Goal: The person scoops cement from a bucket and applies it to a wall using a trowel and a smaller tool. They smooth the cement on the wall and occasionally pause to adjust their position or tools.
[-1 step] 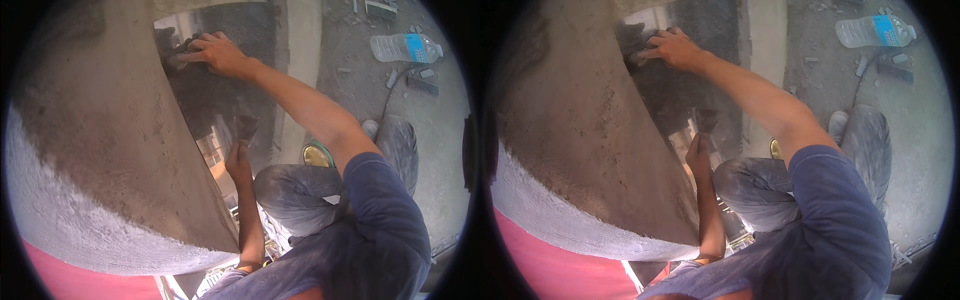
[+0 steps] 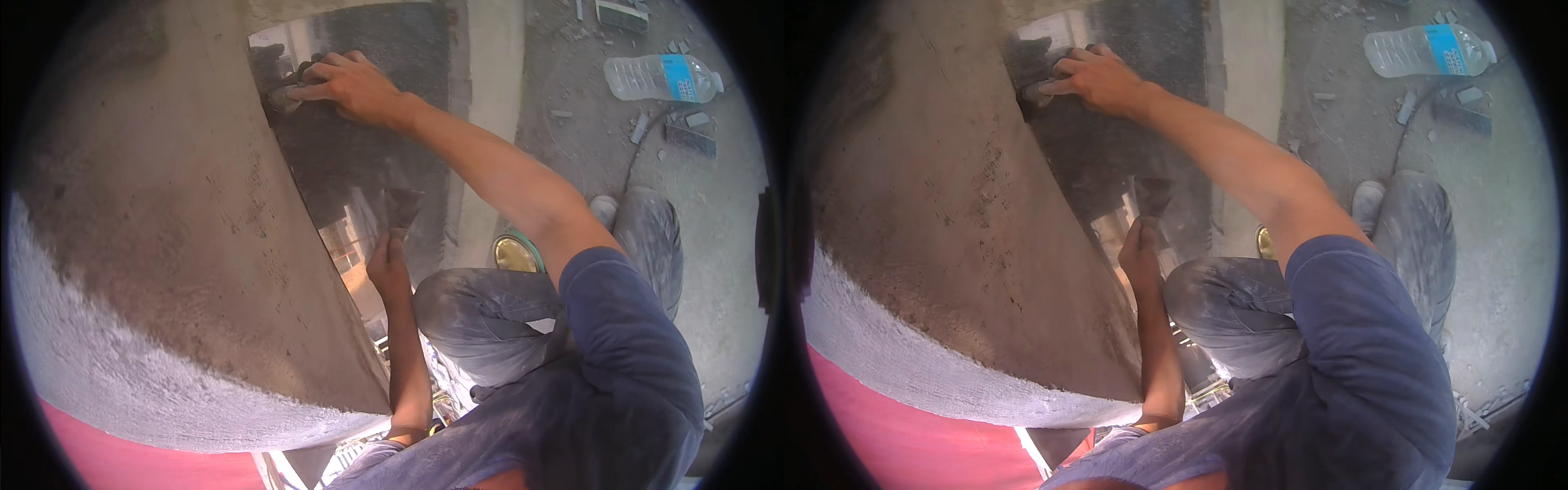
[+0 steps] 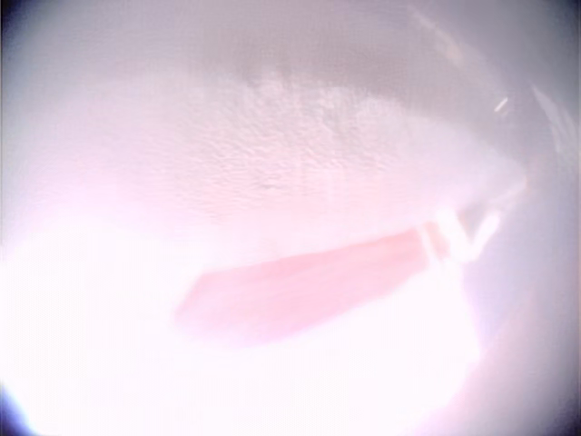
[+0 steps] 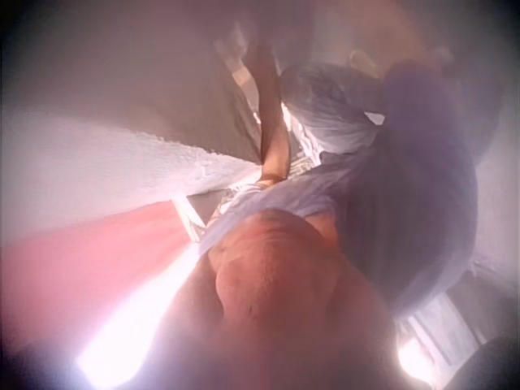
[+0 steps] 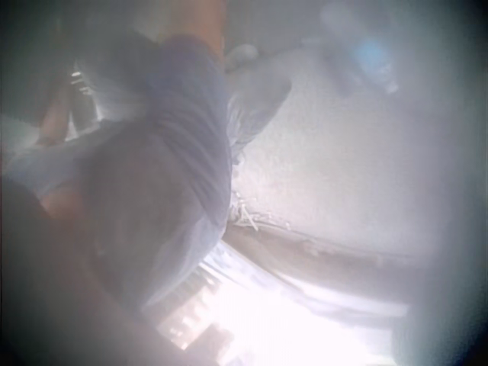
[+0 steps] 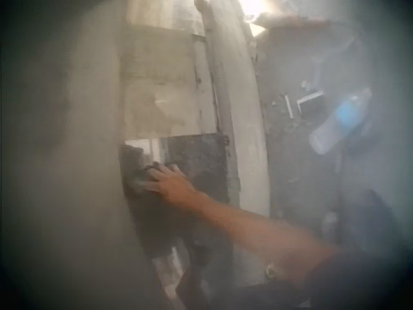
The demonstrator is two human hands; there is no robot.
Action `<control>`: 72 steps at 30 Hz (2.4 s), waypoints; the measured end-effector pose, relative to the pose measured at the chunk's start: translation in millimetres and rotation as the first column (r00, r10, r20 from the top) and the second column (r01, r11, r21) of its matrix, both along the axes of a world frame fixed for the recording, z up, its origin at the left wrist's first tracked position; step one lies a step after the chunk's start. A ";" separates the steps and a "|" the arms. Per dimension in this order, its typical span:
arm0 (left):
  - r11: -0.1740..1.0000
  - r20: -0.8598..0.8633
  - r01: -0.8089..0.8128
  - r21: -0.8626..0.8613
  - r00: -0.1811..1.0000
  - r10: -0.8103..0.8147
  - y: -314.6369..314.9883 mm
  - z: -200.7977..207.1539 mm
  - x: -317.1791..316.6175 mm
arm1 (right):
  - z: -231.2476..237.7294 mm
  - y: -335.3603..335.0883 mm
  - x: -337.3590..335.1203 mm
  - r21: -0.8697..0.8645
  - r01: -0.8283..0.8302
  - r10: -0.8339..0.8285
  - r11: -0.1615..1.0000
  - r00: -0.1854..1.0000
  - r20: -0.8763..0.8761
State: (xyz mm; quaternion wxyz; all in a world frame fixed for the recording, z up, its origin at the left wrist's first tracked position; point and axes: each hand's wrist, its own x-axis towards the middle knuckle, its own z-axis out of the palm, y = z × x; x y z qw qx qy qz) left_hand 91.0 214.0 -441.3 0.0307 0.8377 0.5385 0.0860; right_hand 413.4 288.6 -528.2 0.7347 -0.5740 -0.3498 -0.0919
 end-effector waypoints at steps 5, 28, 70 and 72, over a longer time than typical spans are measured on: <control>1.000 0.041 -0.001 0.011 0.999 0.000 3.2 -5.6 18.7 | -5.2 23.5 23.8 0.059 0.142 -0.146 0.988 0.987 0.071; 0.997 0.043 -0.036 -0.073 0.998 0.039 -14.8 2.4 27.4 | 34.5 -36.5 37.1 -0.318 0.020 0.024 0.948 0.991 0.134; 0.728 0.500 0.156 -0.668 0.818 0.284 -1.9 4.6 20.0 | -109.4 -166.7 -8.7 -0.317 -0.540 0.593 0.780 0.800 0.095; 0.738 0.525 0.200 -0.644 0.817 0.237 2.8 4.6 20.9 | -119.6 -171.7 0.6 -0.413 -0.411 0.484 0.813 0.871 0.086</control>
